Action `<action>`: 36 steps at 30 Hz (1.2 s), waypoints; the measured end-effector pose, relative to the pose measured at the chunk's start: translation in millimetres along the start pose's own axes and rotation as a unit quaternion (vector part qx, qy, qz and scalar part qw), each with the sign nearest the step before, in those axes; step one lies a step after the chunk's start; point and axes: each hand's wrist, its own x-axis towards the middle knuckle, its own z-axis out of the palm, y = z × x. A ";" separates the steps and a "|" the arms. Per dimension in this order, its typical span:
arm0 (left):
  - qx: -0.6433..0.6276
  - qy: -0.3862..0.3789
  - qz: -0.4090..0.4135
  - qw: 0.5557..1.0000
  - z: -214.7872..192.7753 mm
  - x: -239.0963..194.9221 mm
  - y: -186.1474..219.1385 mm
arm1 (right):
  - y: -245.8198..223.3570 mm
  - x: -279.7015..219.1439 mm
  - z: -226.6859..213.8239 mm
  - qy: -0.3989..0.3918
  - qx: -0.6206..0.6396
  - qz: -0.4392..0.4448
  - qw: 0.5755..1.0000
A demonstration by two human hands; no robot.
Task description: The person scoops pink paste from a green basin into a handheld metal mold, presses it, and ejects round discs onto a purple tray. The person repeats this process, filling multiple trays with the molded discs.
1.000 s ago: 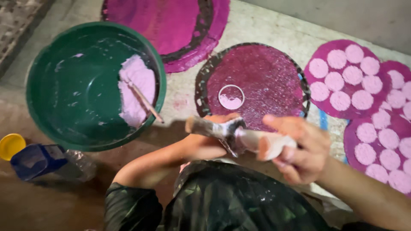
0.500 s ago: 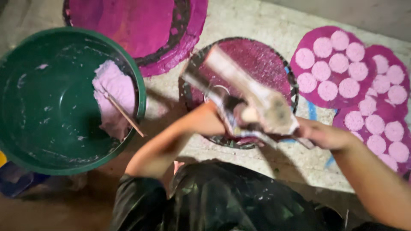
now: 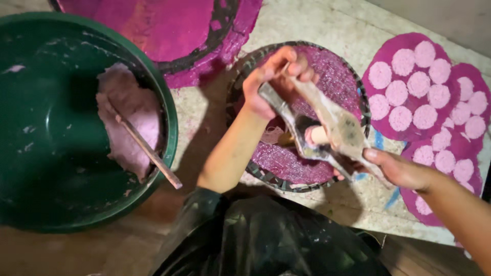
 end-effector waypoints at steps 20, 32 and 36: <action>-0.117 -0.027 0.004 0.993 -63.2 7.7 15.9 | -17.5 41.6 35.7 0.213 -0.077 -0.003 0.974; -0.062 0.022 0.021 0.998 -51.2 -16.6 50.6 | -38.1 74.2 56.1 0.122 0.052 -0.011 0.991; -0.082 0.075 0.026 0.993 -50.1 -27.9 32.2 | -38.4 59.4 49.9 0.131 0.054 0.064 0.988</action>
